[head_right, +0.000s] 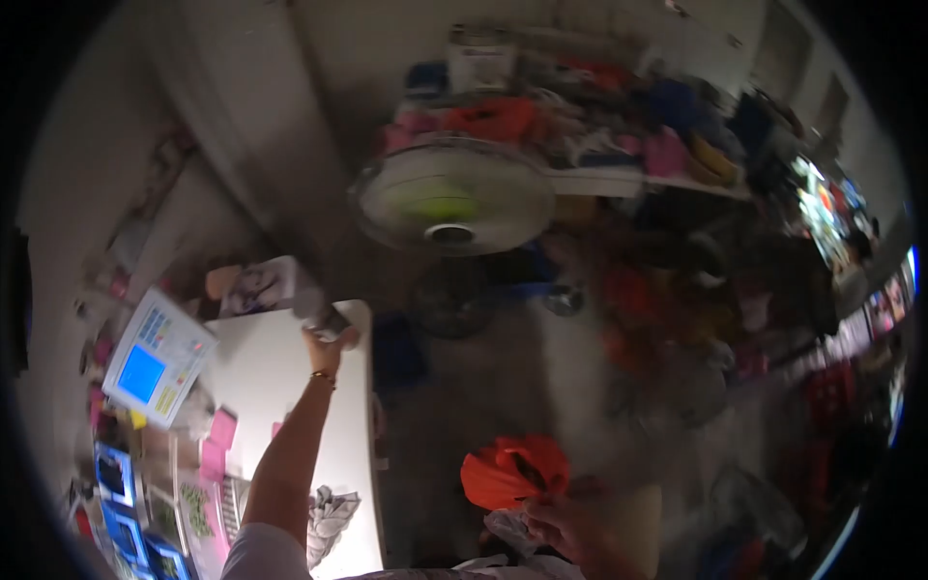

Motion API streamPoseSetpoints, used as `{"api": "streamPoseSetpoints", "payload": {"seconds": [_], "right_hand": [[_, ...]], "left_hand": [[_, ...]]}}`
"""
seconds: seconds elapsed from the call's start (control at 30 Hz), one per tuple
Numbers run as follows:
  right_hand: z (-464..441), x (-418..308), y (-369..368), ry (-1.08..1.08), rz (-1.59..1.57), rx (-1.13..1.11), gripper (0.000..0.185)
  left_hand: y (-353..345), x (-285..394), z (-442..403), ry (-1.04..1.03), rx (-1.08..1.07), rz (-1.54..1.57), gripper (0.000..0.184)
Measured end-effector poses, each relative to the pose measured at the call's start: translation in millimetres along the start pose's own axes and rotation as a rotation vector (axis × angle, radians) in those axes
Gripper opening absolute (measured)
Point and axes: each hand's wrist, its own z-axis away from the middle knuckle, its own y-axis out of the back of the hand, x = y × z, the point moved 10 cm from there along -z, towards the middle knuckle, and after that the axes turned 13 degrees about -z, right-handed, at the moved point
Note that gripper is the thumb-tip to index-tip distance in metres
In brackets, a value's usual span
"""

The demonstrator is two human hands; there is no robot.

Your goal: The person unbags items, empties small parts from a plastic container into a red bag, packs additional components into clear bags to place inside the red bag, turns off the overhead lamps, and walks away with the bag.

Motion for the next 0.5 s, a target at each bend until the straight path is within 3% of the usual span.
{"api": "streamPoseSetpoints", "payload": {"seconds": [0.03, 0.1, 0.2, 0.27, 0.5], "right_hand": [[5, -2, 11, 0.023, 0.014, 0.058, 0.012], [14, -5, 29, 0.043, 0.064, 0.138, 0.013], [17, -6, 50, 0.112, -0.081, 0.161, 0.014], [18, -12, 66, 0.178, -0.152, 0.173, 0.013], [32, -44, 106, 0.386, -0.336, 0.32, 0.012]], "left_hand": [[-14, -17, -9, -0.055, 0.014, 0.157, 0.086], [-20, -34, -15, -0.006, 0.045, 0.148, 0.085], [-13, -12, -6, 0.085, 0.014, 0.225, 0.086], [-15, -19, -13, -0.012, 0.033, 0.217, 0.079], [-21, -9, -6, 0.077, -0.165, 0.354, 0.064]]}}
